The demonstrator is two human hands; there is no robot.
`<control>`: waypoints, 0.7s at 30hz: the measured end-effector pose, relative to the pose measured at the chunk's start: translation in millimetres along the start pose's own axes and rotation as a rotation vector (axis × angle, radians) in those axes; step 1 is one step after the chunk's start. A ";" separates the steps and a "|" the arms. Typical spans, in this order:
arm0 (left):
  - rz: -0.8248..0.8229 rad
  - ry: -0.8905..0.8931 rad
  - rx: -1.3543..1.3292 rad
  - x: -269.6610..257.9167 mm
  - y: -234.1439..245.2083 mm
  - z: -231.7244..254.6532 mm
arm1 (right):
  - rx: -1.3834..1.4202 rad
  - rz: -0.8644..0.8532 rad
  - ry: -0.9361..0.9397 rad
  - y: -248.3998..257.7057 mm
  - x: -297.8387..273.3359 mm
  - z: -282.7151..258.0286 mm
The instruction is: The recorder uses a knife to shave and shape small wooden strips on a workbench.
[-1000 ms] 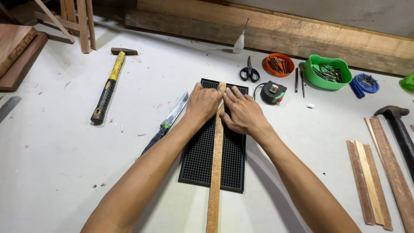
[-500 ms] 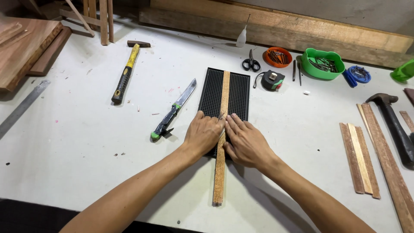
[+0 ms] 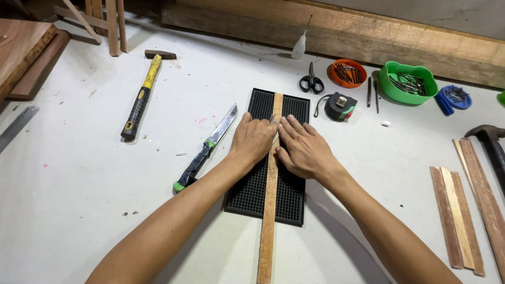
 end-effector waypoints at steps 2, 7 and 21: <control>0.032 0.002 0.003 21.6 -12.5 -12.2 | 0.017 0.003 -0.012 1.9 18.3 12.1; -0.035 0.037 0.037 70.5 -30.0 -37.5 | 0.035 0.036 -0.033 -2.3 62.0 45.2; 0.053 0.031 0.034 76.1 -34.2 -42.3 | 0.013 0.007 -0.016 3.5 62.1 48.4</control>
Point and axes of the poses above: each hand's wrist, its own x-axis towards the middle knuckle, its own y-axis out of the back of the hand, z = x × y, the point moved 6 cm from there along x, towards the middle knuckle
